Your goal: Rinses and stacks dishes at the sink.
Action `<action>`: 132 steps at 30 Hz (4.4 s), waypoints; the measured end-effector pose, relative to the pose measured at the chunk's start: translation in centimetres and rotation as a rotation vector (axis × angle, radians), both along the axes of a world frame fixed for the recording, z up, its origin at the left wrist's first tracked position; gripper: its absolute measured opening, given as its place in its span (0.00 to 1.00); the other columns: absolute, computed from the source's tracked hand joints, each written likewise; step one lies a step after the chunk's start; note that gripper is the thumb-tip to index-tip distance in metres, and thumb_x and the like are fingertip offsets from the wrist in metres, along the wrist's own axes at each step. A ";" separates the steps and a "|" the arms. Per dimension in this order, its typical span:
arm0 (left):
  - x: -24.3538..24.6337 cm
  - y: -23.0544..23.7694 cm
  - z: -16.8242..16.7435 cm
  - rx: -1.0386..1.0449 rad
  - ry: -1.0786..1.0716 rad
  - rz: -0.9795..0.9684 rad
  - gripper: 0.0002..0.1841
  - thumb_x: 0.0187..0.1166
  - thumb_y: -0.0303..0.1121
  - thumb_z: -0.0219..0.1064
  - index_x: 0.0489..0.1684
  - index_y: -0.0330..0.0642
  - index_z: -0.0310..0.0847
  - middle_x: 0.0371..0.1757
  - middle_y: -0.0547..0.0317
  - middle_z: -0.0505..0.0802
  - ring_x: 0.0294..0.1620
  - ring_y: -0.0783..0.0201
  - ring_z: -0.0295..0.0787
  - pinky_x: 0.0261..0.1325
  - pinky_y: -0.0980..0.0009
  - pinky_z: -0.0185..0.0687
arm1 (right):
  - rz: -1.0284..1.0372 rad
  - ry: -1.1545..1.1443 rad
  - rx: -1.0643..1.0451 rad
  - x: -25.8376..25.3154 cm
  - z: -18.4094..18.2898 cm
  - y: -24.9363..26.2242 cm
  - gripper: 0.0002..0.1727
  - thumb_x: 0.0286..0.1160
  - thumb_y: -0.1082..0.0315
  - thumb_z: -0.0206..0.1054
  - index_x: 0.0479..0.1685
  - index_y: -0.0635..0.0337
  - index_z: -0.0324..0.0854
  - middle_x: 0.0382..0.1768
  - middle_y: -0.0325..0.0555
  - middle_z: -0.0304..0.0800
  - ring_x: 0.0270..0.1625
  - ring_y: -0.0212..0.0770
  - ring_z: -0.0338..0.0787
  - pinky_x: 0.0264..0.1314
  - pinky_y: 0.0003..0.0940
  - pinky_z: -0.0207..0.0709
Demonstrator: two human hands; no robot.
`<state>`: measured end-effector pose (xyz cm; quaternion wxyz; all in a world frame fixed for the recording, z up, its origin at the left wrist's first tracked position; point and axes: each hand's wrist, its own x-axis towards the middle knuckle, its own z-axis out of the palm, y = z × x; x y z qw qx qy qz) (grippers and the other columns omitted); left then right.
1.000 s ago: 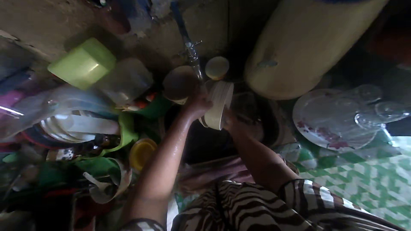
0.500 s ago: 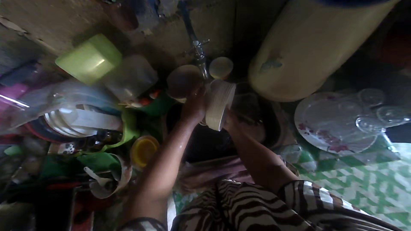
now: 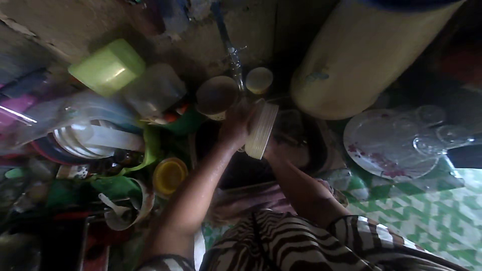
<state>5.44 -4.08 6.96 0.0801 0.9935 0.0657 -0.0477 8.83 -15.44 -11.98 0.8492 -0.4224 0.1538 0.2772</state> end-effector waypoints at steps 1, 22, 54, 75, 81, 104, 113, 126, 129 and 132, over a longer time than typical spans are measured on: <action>-0.1 0.0 -0.2 -0.018 -0.010 -0.007 0.35 0.87 0.33 0.60 0.93 0.72 0.56 0.84 0.43 0.76 0.86 0.35 0.64 0.72 0.45 0.80 | -0.001 0.012 0.004 0.0 0.0 -0.1 0.26 0.94 0.50 0.49 0.83 0.51 0.63 0.61 0.51 0.85 0.58 0.43 0.89 0.59 0.46 0.86; 1.6 2.8 4.4 -0.474 0.227 0.107 0.22 0.91 0.43 0.57 0.72 0.36 0.80 0.71 0.37 0.86 0.74 0.43 0.81 0.77 0.39 0.71 | 0.051 -0.043 -0.175 2.1 0.5 0.7 0.29 0.92 0.48 0.52 0.84 0.56 0.63 0.64 0.56 0.84 0.61 0.47 0.88 0.63 0.50 0.85; 2.2 0.5 3.4 -0.345 0.149 0.193 0.26 0.88 0.49 0.59 0.75 0.38 0.76 0.65 0.38 0.88 0.68 0.42 0.85 0.71 0.38 0.77 | -0.009 -0.051 -0.046 1.6 0.3 -1.5 0.25 0.93 0.52 0.51 0.79 0.58 0.67 0.58 0.53 0.87 0.57 0.44 0.90 0.59 0.47 0.87; 1.2 0.0 2.2 -0.357 0.052 0.459 0.26 0.94 0.51 0.47 0.67 0.35 0.78 0.59 0.35 0.89 0.62 0.39 0.87 0.64 0.39 0.80 | -0.093 -0.027 -0.127 1.7 1.2 -2.1 0.24 0.92 0.54 0.54 0.77 0.59 0.68 0.56 0.51 0.85 0.55 0.41 0.88 0.58 0.43 0.86; 1.9 0.6 2.1 -0.408 0.053 0.334 0.31 0.91 0.54 0.53 0.76 0.33 0.74 0.67 0.34 0.87 0.70 0.38 0.83 0.74 0.38 0.74 | -0.081 -0.053 -0.266 2.7 1.9 -2.3 0.25 0.93 0.54 0.54 0.79 0.60 0.67 0.60 0.55 0.83 0.57 0.44 0.87 0.59 0.45 0.85; 1.3 1.4 3.0 -0.358 0.153 0.375 0.28 0.91 0.50 0.55 0.74 0.33 0.72 0.64 0.33 0.86 0.67 0.39 0.84 0.70 0.39 0.76 | -0.097 -0.013 -0.309 2.7 1.8 -2.4 0.25 0.91 0.56 0.57 0.80 0.61 0.68 0.63 0.57 0.83 0.60 0.46 0.88 0.62 0.46 0.85; 0.6 1.8 3.2 -0.412 0.168 0.363 0.27 0.90 0.50 0.58 0.73 0.35 0.75 0.63 0.34 0.87 0.66 0.39 0.85 0.70 0.38 0.76 | -0.053 -0.059 -0.470 2.0 2.7 -3.1 0.27 0.91 0.53 0.57 0.79 0.62 0.70 0.65 0.61 0.83 0.63 0.51 0.87 0.65 0.51 0.83; 0.3 2.0 3.2 -0.416 0.190 0.364 0.27 0.91 0.49 0.56 0.76 0.35 0.71 0.69 0.33 0.85 0.71 0.38 0.82 0.74 0.38 0.73 | -0.056 -0.078 -0.451 2.0 2.1 -3.4 0.26 0.90 0.55 0.58 0.80 0.61 0.69 0.66 0.60 0.83 0.63 0.49 0.88 0.65 0.49 0.84; 0.6 2.2 2.6 -0.396 0.193 0.377 0.26 0.90 0.48 0.58 0.75 0.36 0.72 0.66 0.34 0.86 0.68 0.39 0.84 0.70 0.38 0.75 | -0.080 -0.083 -0.390 2.1 1.9 -3.3 0.25 0.90 0.57 0.59 0.79 0.62 0.70 0.64 0.59 0.84 0.61 0.48 0.89 0.63 0.48 0.85; 0.7 2.5 2.5 -0.405 0.204 0.391 0.27 0.89 0.50 0.59 0.75 0.36 0.72 0.65 0.34 0.86 0.68 0.39 0.84 0.70 0.38 0.76 | -0.079 -0.061 -0.400 2.2 2.2 -3.2 0.26 0.90 0.57 0.59 0.80 0.60 0.69 0.65 0.58 0.84 0.62 0.47 0.88 0.64 0.47 0.85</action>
